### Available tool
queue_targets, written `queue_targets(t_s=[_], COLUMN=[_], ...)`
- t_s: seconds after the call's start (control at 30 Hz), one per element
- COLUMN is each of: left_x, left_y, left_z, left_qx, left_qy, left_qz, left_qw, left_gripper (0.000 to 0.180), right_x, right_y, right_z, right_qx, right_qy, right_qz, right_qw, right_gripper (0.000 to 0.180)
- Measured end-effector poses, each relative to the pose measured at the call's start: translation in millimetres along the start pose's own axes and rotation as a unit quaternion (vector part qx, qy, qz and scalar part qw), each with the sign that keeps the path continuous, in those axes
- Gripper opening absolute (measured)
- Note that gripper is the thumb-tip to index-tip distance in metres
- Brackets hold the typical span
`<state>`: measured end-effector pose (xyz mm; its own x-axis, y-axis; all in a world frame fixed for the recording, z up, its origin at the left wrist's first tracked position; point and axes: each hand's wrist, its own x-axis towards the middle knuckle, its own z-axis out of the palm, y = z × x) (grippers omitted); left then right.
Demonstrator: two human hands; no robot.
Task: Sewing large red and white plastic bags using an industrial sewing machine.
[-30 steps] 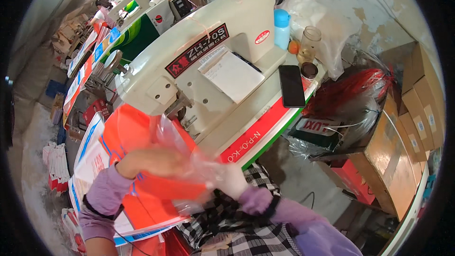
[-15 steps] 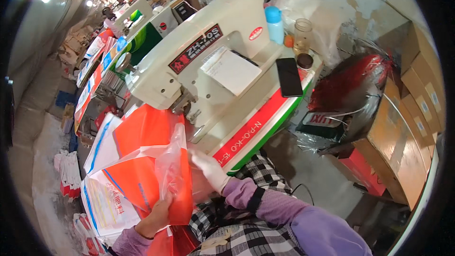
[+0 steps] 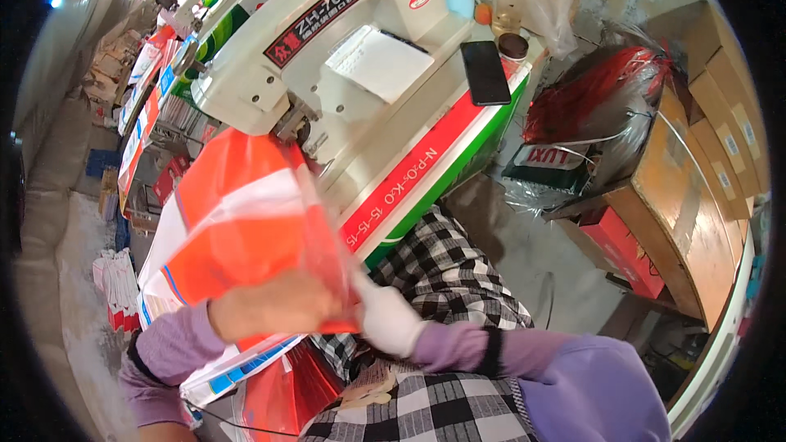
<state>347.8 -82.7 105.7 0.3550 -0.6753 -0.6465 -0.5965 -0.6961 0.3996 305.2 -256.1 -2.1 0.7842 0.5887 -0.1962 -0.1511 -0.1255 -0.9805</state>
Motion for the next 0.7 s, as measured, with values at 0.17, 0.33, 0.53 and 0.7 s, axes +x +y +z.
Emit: queue_targets(t_s=[0.17,0.33,0.53,0.7], left_x=[-8,4,16,-41], left_y=[37,45,16,-114], left_z=[20,6,-38,-93], left_qx=[-0.019,0.056,0.013,0.144], left_qy=[0.051,0.052,0.016,-0.032], left_qz=[-0.051,-0.001,0.105,-0.166], left_qw=[0.997,0.997,0.994,0.975], left_gripper=[0.013,0.012,0.028,0.034], right_x=[0,41,30,33], right_y=[-26,-33,-22,-20], right_z=[-33,-26,-17,-18], right_qx=[0.023,-0.104,-0.226,-0.323], right_qy=[-0.024,0.035,0.040,-0.020], right_qz=[0.051,-0.022,0.007,-0.005], right_qw=[0.998,0.994,0.973,0.946], right_gripper=[0.046,0.057,0.076,0.072])
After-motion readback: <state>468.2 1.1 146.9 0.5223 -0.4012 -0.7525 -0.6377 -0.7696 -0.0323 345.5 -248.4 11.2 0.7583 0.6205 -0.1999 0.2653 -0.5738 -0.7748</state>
